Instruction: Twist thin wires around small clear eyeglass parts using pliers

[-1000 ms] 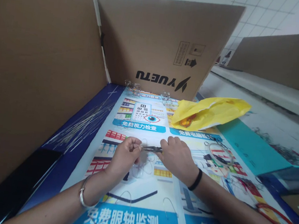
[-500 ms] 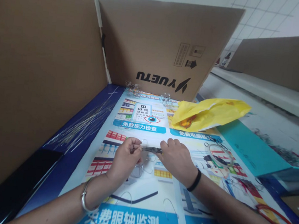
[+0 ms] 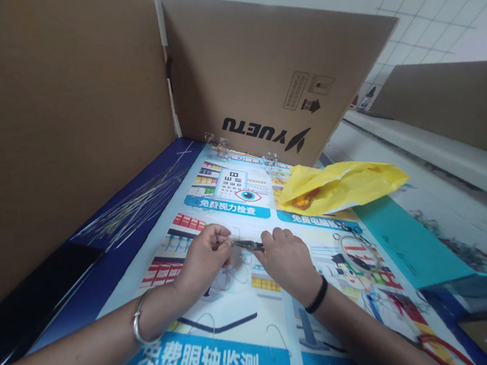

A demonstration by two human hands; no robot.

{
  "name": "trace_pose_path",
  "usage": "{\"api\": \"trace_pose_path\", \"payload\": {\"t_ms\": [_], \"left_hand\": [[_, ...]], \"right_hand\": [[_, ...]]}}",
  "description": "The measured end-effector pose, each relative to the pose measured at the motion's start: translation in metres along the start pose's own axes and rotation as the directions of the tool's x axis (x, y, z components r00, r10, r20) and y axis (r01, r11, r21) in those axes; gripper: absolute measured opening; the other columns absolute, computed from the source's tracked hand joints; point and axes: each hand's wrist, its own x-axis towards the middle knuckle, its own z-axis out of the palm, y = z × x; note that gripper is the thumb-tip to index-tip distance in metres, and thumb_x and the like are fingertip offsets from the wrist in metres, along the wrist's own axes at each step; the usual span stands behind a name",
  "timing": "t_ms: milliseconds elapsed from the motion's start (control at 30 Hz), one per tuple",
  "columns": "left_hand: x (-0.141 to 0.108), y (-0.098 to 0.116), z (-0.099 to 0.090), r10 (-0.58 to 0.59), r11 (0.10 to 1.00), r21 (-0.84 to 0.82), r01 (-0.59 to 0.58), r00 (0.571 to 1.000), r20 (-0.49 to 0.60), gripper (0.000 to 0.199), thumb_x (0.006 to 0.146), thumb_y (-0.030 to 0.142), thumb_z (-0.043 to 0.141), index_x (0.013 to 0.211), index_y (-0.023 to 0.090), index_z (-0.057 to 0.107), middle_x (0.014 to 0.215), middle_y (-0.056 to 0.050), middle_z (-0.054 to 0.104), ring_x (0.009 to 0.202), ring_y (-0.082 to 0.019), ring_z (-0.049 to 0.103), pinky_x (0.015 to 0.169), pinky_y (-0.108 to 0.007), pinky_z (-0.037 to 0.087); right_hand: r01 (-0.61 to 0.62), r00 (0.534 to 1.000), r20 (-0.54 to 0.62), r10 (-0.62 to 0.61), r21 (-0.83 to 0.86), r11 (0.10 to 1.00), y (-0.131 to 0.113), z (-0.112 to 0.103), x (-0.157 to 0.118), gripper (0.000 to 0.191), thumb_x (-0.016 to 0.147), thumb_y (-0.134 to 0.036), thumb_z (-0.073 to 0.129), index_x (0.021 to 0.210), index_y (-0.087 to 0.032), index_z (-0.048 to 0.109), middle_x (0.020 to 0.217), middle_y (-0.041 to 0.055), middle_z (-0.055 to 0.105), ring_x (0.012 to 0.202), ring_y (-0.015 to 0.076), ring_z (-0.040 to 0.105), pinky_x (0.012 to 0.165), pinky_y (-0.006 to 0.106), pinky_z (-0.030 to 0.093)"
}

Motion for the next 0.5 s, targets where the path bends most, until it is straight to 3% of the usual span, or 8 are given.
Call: {"api": "trace_pose_path", "payload": {"t_ms": [500], "left_hand": [[-0.0016, 0.0030, 0.0010, 0.022, 0.999, -0.036, -0.023, 0.999, -0.035, 0.015, 0.069, 0.021, 0.058, 0.080, 0.017, 0.049, 0.053, 0.005, 0.055, 0.042, -0.008, 0.052, 0.044, -0.018, 0.040]], "right_hand": [[-0.012, 0.998, -0.057, 0.009, -0.067, 0.998, -0.0039, -0.0025, -0.0036, 0.030, 0.082, -0.046, 0.049, 0.086, -0.016, 0.054, 0.079, 0.0104, 0.056, 0.075, 0.0223, 0.053, 0.057, 0.027, 0.030]]}}
